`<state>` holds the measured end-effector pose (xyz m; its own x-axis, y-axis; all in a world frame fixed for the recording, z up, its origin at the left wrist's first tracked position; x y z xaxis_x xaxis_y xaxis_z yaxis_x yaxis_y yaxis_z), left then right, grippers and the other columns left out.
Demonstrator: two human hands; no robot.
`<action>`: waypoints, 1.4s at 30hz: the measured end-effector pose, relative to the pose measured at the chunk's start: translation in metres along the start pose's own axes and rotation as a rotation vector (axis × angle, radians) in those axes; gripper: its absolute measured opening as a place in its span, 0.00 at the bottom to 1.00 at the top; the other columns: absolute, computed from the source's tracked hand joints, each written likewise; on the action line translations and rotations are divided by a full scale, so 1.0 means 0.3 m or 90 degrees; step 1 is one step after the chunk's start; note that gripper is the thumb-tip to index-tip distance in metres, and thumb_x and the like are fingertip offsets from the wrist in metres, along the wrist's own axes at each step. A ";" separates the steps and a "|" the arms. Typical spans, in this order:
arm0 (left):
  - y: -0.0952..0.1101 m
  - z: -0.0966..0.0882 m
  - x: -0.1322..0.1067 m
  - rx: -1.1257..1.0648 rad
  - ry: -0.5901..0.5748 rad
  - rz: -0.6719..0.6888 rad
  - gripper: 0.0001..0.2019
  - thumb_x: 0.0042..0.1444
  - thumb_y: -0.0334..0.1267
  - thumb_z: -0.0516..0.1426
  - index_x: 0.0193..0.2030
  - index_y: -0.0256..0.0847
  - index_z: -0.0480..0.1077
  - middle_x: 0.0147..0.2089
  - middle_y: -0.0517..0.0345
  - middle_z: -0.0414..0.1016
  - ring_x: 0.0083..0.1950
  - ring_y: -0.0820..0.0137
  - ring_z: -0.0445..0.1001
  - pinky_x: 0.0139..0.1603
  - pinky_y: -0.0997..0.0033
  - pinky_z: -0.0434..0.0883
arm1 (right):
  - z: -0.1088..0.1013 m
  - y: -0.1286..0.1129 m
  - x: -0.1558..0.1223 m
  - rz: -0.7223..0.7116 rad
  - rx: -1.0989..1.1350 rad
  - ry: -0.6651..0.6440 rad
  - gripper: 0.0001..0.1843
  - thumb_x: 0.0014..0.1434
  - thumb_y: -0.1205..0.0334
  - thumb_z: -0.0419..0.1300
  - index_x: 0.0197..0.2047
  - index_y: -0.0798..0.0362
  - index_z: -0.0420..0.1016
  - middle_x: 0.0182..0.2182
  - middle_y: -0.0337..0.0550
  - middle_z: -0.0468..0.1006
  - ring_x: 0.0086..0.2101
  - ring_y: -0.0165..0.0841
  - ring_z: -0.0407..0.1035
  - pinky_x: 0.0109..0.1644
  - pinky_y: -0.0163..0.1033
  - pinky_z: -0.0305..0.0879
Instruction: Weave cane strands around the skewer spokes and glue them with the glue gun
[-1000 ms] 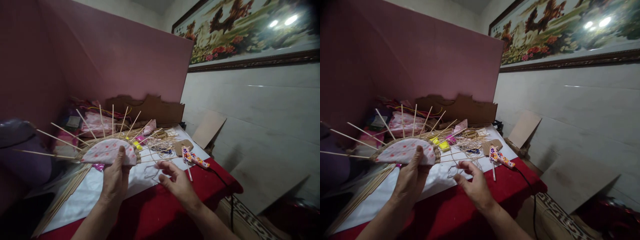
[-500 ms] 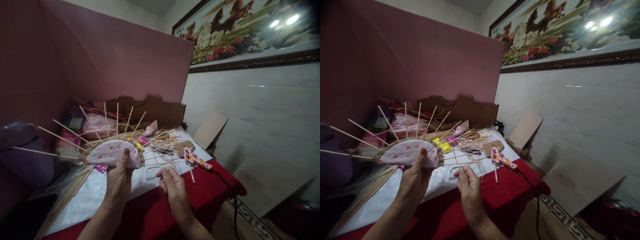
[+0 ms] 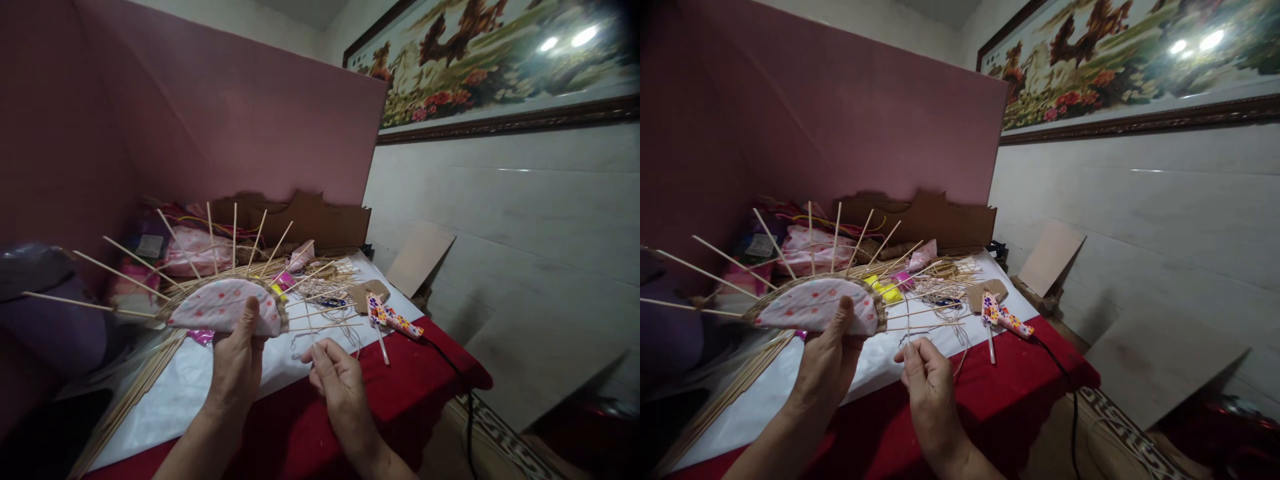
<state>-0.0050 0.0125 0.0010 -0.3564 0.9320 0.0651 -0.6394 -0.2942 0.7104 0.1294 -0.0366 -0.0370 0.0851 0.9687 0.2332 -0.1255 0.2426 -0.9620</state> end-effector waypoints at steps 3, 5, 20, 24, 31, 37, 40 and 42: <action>0.002 -0.001 0.001 0.001 -0.007 0.004 0.10 0.42 0.36 0.65 0.28 0.37 0.70 0.27 0.64 0.70 0.27 0.78 0.69 0.29 0.79 0.71 | 0.007 -0.005 -0.003 0.001 0.001 0.001 0.18 0.60 0.50 0.50 0.29 0.55 0.66 0.15 0.29 0.50 0.18 0.23 0.45 0.20 0.31 0.40; 0.002 0.000 0.002 -0.001 -0.012 0.005 0.10 0.42 0.36 0.65 0.29 0.37 0.70 0.26 0.63 0.70 0.27 0.78 0.69 0.28 0.79 0.71 | 0.012 -0.004 -0.004 0.004 0.006 -0.001 0.18 0.60 0.50 0.51 0.29 0.55 0.66 0.15 0.29 0.50 0.18 0.23 0.45 0.20 0.31 0.40; 0.000 0.000 0.006 -0.016 -0.017 0.016 0.11 0.42 0.35 0.65 0.32 0.39 0.70 0.29 0.63 0.72 0.28 0.76 0.70 0.29 0.77 0.71 | 0.020 0.003 -0.010 0.014 -0.003 -0.009 0.18 0.61 0.50 0.49 0.28 0.55 0.66 0.15 0.29 0.49 0.18 0.23 0.45 0.21 0.31 0.40; -0.003 -0.003 0.008 -0.012 -0.013 0.011 0.10 0.43 0.36 0.65 0.32 0.39 0.70 0.28 0.64 0.71 0.28 0.77 0.70 0.30 0.77 0.71 | 0.018 0.005 -0.010 0.016 -0.001 -0.006 0.18 0.61 0.50 0.50 0.28 0.55 0.65 0.15 0.29 0.49 0.18 0.23 0.44 0.21 0.31 0.40; -0.003 -0.006 0.010 -0.020 -0.014 0.009 0.11 0.41 0.36 0.65 0.33 0.40 0.71 0.28 0.64 0.71 0.28 0.76 0.70 0.30 0.76 0.71 | 0.014 0.024 -0.008 0.024 -0.001 -0.003 0.18 0.60 0.49 0.50 0.28 0.55 0.65 0.15 0.29 0.49 0.18 0.23 0.44 0.21 0.31 0.39; -0.003 -0.005 0.007 -0.024 -0.012 -0.006 0.11 0.43 0.36 0.65 0.33 0.39 0.71 0.28 0.64 0.70 0.28 0.77 0.69 0.30 0.77 0.71 | 0.015 0.041 -0.005 0.031 -0.013 -0.005 0.18 0.60 0.50 0.50 0.28 0.55 0.65 0.15 0.29 0.49 0.17 0.23 0.44 0.20 0.31 0.39; -0.004 -0.003 0.006 -0.026 -0.015 -0.005 0.11 0.42 0.36 0.65 0.34 0.39 0.70 0.29 0.63 0.71 0.28 0.77 0.70 0.30 0.77 0.71 | 0.016 0.034 -0.006 0.025 -0.010 0.000 0.18 0.60 0.50 0.50 0.28 0.55 0.65 0.15 0.29 0.49 0.18 0.23 0.44 0.20 0.31 0.39; -0.004 -0.004 0.006 -0.029 -0.010 -0.003 0.13 0.41 0.36 0.65 0.35 0.39 0.70 0.30 0.63 0.71 0.29 0.76 0.70 0.31 0.76 0.72 | 0.017 0.027 -0.007 0.021 -0.003 0.001 0.18 0.60 0.50 0.50 0.28 0.56 0.65 0.15 0.29 0.49 0.18 0.23 0.44 0.20 0.31 0.39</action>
<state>-0.0056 0.0144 -0.0006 -0.3422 0.9368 0.0731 -0.6717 -0.2984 0.6781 0.1232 -0.0366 -0.0446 0.0828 0.9760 0.2015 -0.1236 0.2107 -0.9697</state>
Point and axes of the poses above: each hand's wrist, its own x-axis towards the middle knuckle, its own z-axis out of the palm, y = z × x, the point moved 5 cm from there along x, towards the middle knuckle
